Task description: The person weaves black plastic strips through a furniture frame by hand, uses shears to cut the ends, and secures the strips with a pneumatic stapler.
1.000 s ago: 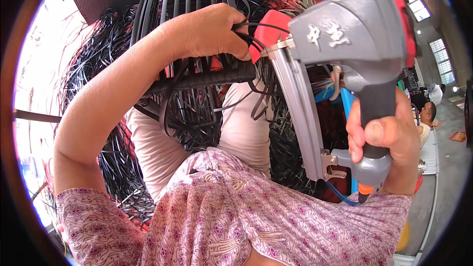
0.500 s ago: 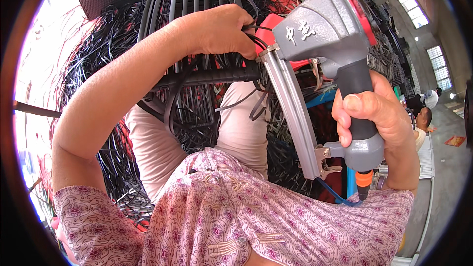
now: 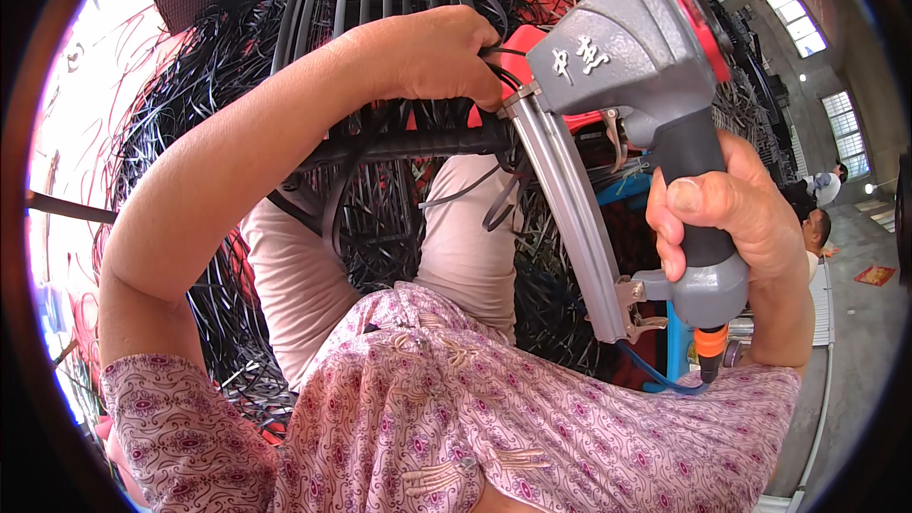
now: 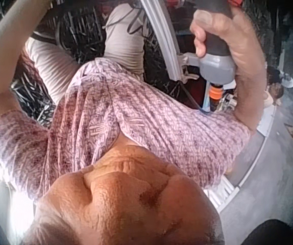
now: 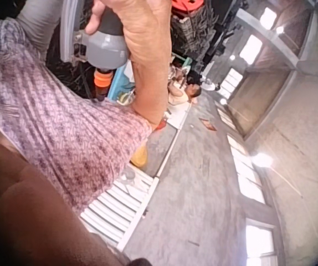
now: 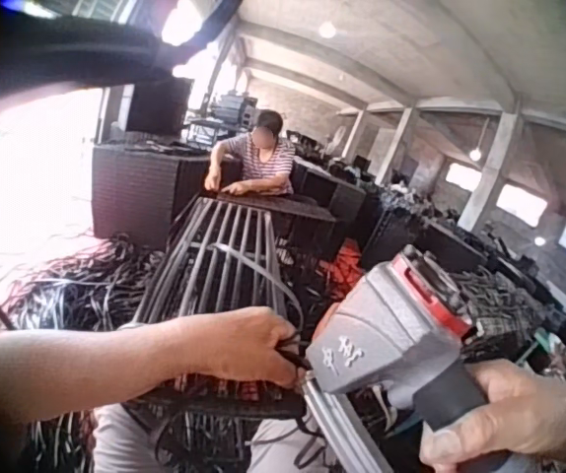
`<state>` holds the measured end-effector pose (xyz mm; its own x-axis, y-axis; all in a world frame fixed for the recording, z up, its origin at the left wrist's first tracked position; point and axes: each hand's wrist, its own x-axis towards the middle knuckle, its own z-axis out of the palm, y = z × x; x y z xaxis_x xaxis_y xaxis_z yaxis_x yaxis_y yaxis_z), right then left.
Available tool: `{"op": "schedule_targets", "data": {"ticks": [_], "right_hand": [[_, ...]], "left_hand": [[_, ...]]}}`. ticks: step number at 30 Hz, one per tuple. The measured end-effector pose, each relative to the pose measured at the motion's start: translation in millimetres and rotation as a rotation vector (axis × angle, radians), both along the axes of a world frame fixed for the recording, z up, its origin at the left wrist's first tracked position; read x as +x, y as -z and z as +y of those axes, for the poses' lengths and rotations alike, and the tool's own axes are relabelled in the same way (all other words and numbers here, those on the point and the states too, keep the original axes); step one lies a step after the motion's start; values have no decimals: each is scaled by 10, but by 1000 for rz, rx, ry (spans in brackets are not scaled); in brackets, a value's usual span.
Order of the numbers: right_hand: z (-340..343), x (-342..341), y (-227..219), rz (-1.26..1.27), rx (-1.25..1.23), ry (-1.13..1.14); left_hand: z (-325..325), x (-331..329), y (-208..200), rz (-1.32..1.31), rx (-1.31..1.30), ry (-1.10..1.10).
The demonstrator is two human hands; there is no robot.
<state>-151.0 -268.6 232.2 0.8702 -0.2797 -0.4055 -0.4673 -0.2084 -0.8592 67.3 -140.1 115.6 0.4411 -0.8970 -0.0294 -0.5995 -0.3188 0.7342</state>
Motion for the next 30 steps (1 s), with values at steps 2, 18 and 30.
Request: {"op": "schedule_targets", "data": {"ticks": [2, 18, 30], "right_hand": [[28, 38, -21, 28, -27, -22], [210, 158, -170, 158, -256, -117], [-243, -151, -29, -174, -51, -66]], "left_hand": [[26, 12, 16, 58, -3, -18], [49, 40, 37, 378, -244, -57], [153, 87, 63, 505, -280, -185]]}}
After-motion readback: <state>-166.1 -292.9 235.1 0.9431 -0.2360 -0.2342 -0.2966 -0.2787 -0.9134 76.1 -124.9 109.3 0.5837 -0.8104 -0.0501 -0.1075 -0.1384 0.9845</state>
